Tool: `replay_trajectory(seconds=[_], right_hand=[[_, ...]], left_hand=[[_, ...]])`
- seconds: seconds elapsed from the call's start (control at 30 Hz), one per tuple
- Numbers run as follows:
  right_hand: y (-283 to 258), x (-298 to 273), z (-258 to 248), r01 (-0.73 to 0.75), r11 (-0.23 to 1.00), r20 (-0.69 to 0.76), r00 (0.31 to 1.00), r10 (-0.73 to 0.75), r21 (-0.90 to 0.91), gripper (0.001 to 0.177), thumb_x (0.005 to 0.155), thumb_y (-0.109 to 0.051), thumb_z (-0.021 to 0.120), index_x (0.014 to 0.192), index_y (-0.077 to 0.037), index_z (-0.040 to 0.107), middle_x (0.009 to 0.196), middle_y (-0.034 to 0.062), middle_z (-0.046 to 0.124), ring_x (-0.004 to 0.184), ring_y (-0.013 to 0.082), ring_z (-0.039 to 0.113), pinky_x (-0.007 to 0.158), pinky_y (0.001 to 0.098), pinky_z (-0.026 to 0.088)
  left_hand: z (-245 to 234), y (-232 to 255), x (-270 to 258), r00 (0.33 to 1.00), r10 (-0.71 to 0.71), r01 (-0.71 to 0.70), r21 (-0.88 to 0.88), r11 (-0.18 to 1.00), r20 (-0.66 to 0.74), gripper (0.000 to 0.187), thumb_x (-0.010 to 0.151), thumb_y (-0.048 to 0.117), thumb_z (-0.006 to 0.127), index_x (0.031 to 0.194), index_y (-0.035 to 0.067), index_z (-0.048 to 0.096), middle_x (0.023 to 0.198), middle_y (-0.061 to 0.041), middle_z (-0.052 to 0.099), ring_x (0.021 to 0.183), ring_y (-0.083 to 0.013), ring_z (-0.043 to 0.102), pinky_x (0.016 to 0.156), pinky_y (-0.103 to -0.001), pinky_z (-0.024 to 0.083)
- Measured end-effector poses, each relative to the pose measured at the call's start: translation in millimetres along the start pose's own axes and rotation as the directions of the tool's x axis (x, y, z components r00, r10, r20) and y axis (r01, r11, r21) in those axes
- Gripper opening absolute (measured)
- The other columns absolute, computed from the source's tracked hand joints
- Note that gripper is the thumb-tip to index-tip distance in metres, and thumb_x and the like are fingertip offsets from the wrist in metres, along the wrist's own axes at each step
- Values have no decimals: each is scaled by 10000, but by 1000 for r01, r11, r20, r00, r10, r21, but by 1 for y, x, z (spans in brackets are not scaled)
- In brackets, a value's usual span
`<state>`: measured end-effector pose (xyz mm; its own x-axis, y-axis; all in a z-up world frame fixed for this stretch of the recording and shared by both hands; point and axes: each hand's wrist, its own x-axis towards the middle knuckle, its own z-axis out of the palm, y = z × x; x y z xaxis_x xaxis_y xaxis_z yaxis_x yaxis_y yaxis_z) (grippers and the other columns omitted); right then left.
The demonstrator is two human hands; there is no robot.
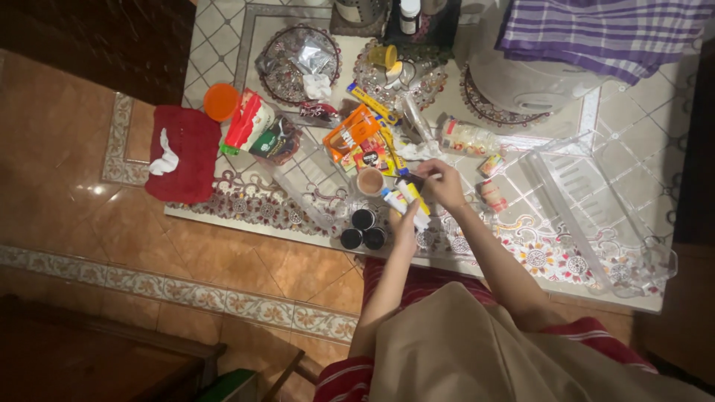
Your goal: The person sorts through packets of various food products on a table, picking them up, looking at them, and placing them into different piles or containers.
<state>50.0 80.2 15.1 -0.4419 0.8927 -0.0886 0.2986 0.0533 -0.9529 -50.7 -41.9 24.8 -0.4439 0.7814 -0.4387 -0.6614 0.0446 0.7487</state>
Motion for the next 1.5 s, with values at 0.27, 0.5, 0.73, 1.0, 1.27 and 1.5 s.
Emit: replay_trajectory(seconds=[0.27,0.5,0.73,1.0,1.27,1.5], right_hand=[[-3,19,18,-39,848,-31,999,27,-529,328,690,-148,842,999,-79,755,942,147,750,876,322,708,773,424,558],[53,18,-28,-127,989,47,990,131,-78,107,796,-87,773,900,-67,756,822,53,740,754,144,679,711,308,534],[-17,-13,-62,-159,833,44,986,161,529,100,881,-11,714,967,-58,694,873,-26,704,772,76,639,679,248,508],[-5,-36,-56,48,684,-262,941,213,728,97,937,-7,739,996,-46,673,854,7,672,763,96,616,737,245,497],[-40,-53,-77,44,634,-296,907,298,772,220,869,2,724,1063,-70,649,904,24,711,786,121,676,749,262,560],[-33,-67,-96,-73,689,-325,842,430,721,198,922,-20,710,1106,-52,645,910,48,686,780,147,668,603,279,437]], left_hand=[[-20,-32,-3,987,-1,-1,-14,1000,-162,374,903,28,705,1244,-9,559,1007,-149,696,775,-239,717,692,-361,597],[-11,-29,-2,992,23,-31,-64,997,-121,411,905,29,696,1283,-6,539,1022,-127,678,792,-229,710,704,-371,588],[8,-20,18,997,24,-21,38,999,-74,434,914,89,685,1316,4,546,1093,-137,721,883,-240,722,804,-350,573],[53,-2,65,936,325,-272,865,422,136,410,724,136,817,1084,4,670,1017,-232,725,948,-420,711,829,-486,545],[61,-15,93,909,75,-417,892,173,410,646,715,167,836,1299,78,574,985,-235,721,937,-450,686,796,-533,544],[51,-42,108,778,187,-618,784,53,600,607,663,171,813,1235,56,646,1032,-216,723,936,-435,696,812,-509,548]])
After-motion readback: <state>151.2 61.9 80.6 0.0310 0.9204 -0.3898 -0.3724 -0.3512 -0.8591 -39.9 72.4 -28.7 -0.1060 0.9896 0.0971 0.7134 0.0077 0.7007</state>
